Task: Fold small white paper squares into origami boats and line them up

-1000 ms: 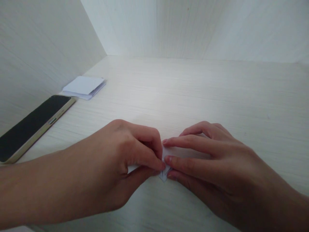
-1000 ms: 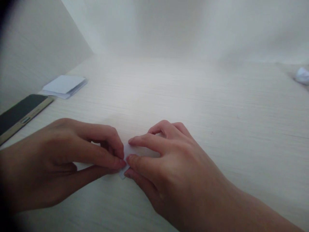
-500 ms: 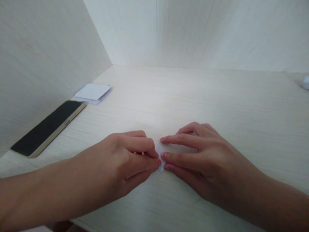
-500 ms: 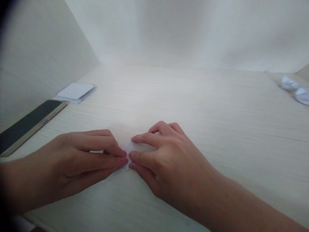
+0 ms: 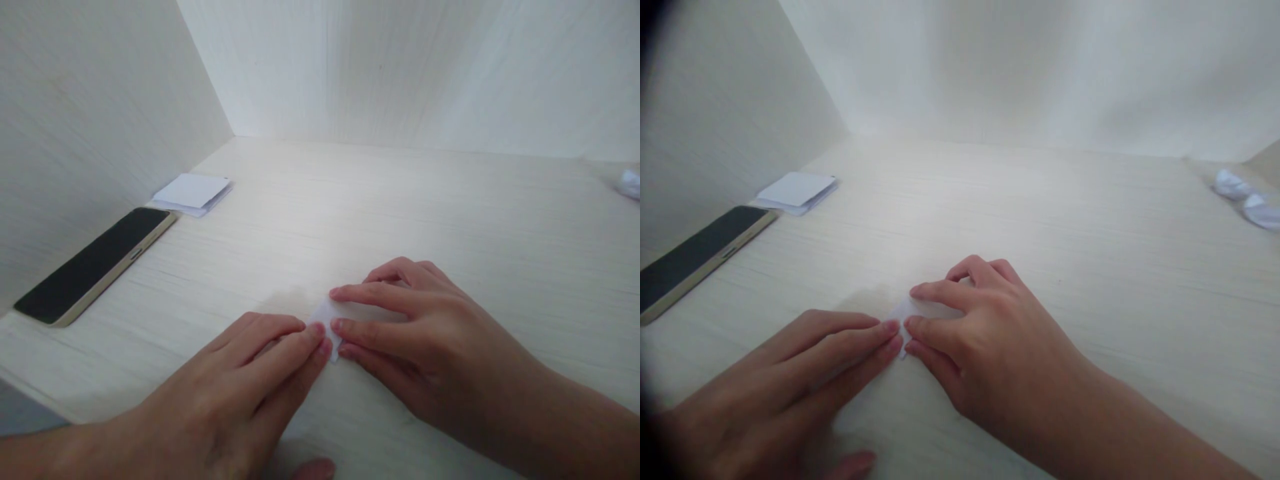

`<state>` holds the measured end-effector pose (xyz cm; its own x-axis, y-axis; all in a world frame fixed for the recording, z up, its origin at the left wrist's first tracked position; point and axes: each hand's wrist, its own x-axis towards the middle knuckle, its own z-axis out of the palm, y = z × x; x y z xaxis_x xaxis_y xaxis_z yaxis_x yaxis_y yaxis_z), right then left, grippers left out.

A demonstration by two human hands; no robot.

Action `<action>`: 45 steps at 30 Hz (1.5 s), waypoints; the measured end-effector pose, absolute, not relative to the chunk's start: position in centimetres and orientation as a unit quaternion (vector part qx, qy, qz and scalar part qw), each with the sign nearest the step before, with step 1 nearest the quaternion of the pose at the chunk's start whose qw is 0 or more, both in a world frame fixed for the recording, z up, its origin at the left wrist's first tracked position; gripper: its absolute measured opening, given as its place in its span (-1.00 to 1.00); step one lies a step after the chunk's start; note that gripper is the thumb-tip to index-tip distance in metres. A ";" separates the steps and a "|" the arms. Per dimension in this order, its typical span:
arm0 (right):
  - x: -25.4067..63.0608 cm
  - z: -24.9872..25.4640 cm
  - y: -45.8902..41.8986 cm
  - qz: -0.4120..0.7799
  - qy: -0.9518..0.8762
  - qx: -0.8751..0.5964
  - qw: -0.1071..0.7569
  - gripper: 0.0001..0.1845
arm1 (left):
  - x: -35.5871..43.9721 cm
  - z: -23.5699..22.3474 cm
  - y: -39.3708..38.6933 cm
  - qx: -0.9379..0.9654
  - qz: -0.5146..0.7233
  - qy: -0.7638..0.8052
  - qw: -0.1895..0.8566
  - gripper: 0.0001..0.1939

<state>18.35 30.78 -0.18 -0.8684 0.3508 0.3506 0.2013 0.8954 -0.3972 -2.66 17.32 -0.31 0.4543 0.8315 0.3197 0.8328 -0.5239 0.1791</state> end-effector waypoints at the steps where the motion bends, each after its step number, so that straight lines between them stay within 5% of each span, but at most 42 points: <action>1: 18.3 -0.2 30.8 0.173 -0.950 -0.142 0.216 -0.81 | -2.7 -0.5 17.2 -0.852 -0.179 -0.491 -0.002 -0.43; 17: 18.2 0.5 30.5 0.053 -0.973 -0.129 0.184 -0.75 | -2.5 -2.3 15.4 -0.824 -0.161 -0.534 0.099 -0.51; 45: 18.7 0.8 30.3 0.044 -0.975 -0.130 0.173 -0.73 | -2.4 -2.7 15.4 -0.825 -0.164 -0.533 0.091 -0.49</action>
<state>18.74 30.33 0.77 -0.9066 0.2678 0.3261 0.2377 0.9626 -0.1298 -2.36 15.36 -2.73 0.3783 0.8496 0.3676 0.9094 -0.4153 0.0240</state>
